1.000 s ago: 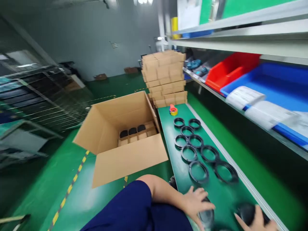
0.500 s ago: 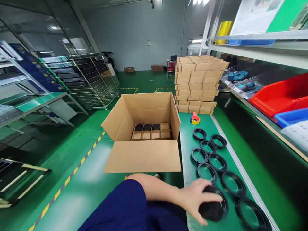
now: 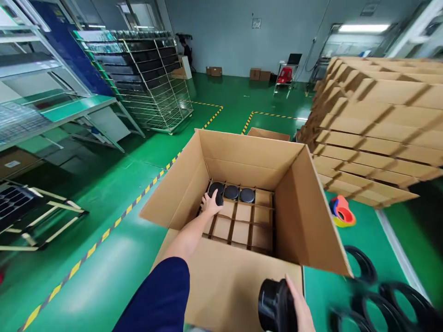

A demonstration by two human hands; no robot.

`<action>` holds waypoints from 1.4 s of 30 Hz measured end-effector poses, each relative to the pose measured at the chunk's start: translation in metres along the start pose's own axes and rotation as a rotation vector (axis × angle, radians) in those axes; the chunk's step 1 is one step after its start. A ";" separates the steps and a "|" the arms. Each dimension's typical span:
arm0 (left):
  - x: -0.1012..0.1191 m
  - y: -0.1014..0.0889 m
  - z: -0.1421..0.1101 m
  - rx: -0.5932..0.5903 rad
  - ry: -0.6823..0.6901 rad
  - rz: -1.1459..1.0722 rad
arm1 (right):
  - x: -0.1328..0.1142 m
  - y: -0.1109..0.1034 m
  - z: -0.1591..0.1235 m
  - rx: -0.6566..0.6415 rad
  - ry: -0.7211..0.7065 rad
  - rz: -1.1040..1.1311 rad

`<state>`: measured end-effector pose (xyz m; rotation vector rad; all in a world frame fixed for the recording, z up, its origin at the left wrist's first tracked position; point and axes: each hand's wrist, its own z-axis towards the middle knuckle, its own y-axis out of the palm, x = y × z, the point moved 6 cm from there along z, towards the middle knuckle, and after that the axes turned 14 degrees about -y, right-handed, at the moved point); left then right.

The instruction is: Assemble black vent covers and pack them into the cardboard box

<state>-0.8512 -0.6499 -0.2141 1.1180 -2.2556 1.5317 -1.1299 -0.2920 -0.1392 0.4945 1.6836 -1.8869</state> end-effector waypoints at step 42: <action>-0.097 0.164 0.198 0.271 0.508 0.557 | 0.341 0.215 0.390 -0.396 0.330 -0.718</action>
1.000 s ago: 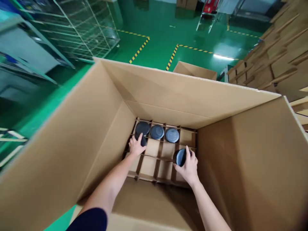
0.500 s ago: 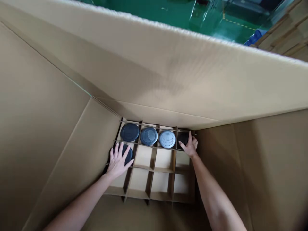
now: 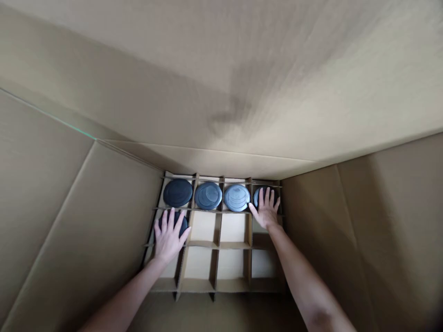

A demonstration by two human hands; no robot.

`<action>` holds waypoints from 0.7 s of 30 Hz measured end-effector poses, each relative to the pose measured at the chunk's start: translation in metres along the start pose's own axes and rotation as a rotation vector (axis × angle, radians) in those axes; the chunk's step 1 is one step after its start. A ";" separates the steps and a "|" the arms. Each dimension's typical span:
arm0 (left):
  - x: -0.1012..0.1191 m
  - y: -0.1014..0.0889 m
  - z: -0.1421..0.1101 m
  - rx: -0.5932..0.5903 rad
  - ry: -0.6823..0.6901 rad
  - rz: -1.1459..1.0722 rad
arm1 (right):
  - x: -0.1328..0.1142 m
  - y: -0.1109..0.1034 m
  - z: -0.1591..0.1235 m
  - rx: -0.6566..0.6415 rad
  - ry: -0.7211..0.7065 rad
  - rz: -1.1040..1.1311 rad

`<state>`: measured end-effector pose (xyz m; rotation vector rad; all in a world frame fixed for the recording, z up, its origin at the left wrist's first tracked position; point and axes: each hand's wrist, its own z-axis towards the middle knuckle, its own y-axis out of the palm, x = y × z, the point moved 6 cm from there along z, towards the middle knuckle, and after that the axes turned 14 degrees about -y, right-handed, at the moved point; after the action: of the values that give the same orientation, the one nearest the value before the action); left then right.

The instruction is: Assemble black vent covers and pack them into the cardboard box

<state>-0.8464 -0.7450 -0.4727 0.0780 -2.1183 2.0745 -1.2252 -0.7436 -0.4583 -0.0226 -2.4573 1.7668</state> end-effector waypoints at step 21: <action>0.033 -0.058 0.009 -0.252 -0.391 -0.121 | -0.111 -0.182 -0.219 -0.065 -0.486 0.702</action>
<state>-0.8703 -0.7530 -0.4101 0.6060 -2.5041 1.8238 -1.0827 -0.6046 -0.2266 -0.5982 -3.1195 2.1397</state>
